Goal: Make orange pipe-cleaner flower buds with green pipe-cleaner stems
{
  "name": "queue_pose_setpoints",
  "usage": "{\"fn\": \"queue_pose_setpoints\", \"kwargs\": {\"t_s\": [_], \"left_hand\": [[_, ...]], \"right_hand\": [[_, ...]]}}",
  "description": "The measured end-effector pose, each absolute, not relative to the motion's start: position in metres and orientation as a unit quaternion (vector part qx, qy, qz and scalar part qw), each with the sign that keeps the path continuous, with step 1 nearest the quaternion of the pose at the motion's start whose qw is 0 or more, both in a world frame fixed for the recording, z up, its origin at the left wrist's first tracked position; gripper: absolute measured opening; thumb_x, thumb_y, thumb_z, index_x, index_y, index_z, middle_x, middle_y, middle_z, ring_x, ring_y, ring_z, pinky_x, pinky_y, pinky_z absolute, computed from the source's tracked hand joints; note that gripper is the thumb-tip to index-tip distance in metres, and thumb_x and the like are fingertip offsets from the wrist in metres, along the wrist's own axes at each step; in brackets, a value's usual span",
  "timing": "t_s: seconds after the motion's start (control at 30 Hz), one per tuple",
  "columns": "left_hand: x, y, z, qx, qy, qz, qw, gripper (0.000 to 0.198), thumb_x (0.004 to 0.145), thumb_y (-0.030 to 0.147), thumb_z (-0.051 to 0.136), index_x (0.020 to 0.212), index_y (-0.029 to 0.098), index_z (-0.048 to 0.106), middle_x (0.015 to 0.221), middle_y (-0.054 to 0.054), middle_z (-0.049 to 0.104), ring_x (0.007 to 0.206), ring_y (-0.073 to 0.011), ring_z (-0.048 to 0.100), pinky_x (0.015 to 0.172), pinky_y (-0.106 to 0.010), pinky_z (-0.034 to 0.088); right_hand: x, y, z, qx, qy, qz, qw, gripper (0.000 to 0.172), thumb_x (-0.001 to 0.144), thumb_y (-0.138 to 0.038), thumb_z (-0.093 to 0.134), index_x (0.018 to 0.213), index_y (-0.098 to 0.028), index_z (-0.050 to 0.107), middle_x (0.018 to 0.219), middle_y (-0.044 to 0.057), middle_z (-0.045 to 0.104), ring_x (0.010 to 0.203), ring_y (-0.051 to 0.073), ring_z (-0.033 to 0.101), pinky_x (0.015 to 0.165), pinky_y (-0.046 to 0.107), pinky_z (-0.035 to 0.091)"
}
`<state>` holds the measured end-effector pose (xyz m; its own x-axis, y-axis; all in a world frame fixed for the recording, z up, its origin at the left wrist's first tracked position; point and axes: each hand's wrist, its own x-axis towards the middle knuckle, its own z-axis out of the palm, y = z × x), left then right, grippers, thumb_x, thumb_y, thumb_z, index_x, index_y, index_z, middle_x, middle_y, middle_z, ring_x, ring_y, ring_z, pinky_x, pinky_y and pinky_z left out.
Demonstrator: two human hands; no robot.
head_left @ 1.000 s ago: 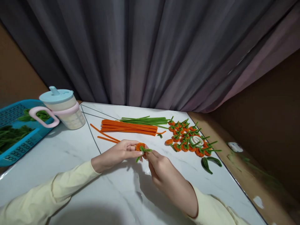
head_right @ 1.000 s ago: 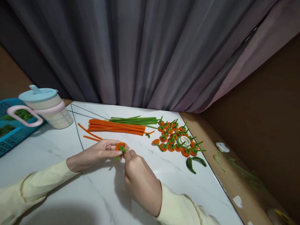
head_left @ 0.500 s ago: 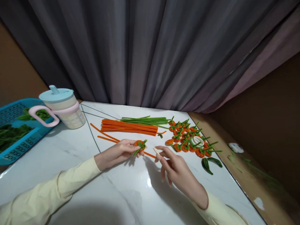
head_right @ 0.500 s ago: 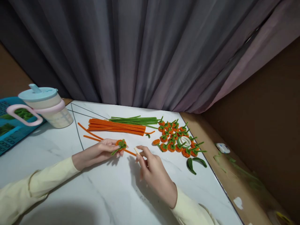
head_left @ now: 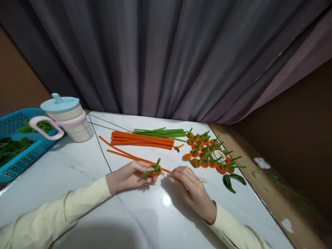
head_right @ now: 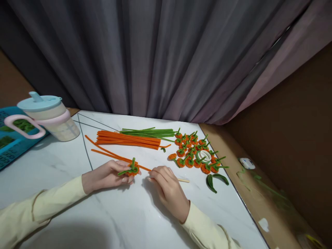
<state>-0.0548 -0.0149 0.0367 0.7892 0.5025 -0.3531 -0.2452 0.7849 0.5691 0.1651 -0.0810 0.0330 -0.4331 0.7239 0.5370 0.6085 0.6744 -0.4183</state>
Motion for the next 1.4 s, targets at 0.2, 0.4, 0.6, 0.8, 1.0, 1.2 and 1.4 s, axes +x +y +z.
{"fn": "queue_pose_setpoints", "kwargs": {"t_s": [0.2,0.4,0.6,0.8,1.0,1.2,1.4], "left_hand": [[-0.052,-0.021,0.037,0.296,0.230,0.181,0.909,0.019,0.066,0.019,0.072,0.076,0.004,0.071,0.068,-0.009,0.064,0.060,-0.0121,0.056,0.059,-0.022,0.039],[-0.052,-0.021,0.038,0.314,0.230,0.162,0.907,0.022,0.064,0.021,0.074,0.078,0.005,0.073,0.070,-0.008,0.064,0.058,-0.0112,0.053,0.055,-0.023,0.036],[-0.054,-0.022,0.035,0.346,0.238,0.125,0.899,0.024,0.065,0.030,0.076,0.075,0.009,0.074,0.063,-0.007,0.063,0.053,-0.0100,0.045,0.053,-0.024,0.032],[-0.053,-0.025,0.032,0.338,0.239,0.113,0.903,0.028,0.063,0.032,0.077,0.077,0.008,0.074,0.061,-0.007,0.062,0.052,-0.0098,0.044,0.053,-0.023,0.031],[-0.051,-0.030,0.032,0.302,0.232,0.128,0.916,0.024,0.063,0.027,0.075,0.078,0.008,0.073,0.064,-0.004,0.059,0.051,-0.0082,0.043,0.063,-0.025,0.039],[-0.049,-0.032,0.034,0.312,0.201,0.128,0.920,0.021,0.065,0.027,0.074,0.073,0.008,0.072,0.059,-0.003,0.058,0.051,-0.0091,0.046,0.063,-0.024,0.040],[-0.047,-0.034,0.039,0.309,0.205,0.152,0.916,0.015,0.064,0.021,0.073,0.066,0.007,0.068,0.057,-0.005,0.060,0.054,-0.0117,0.053,0.063,-0.024,0.042]], "right_hand": [[0.145,-0.075,0.050,-0.337,-0.850,0.082,0.395,0.026,0.090,-0.009,0.046,0.113,-0.016,0.054,0.093,0.010,0.061,0.087,0.020,0.055,0.071,0.034,0.047],[0.138,-0.074,0.048,-0.320,-0.824,0.118,0.452,0.021,0.091,-0.011,0.046,0.105,-0.016,0.059,0.085,0.009,0.061,0.077,0.018,0.053,0.065,0.032,0.048],[0.132,-0.079,0.039,-0.315,-0.801,0.127,0.493,0.024,0.087,-0.006,0.046,0.104,-0.016,0.060,0.083,0.009,0.060,0.074,0.017,0.052,0.061,0.031,0.047],[0.129,-0.081,0.036,-0.311,-0.795,0.126,0.505,0.026,0.086,-0.003,0.042,0.102,-0.014,0.059,0.081,0.010,0.060,0.072,0.017,0.051,0.059,0.030,0.047],[0.130,-0.080,0.036,-0.306,-0.802,0.099,0.503,0.027,0.086,-0.004,0.039,0.100,-0.014,0.059,0.079,0.010,0.060,0.070,0.017,0.052,0.057,0.030,0.046],[0.135,-0.077,0.041,-0.272,-0.843,0.000,0.463,0.024,0.089,-0.006,0.036,0.101,-0.010,0.057,0.078,0.013,0.062,0.072,0.019,0.052,0.058,0.032,0.048],[0.143,-0.075,0.057,-0.207,-0.887,-0.130,0.393,0.024,0.089,-0.005,0.037,0.096,-0.004,0.060,0.080,0.016,0.066,0.076,0.022,0.056,0.058,0.034,0.049]]}}
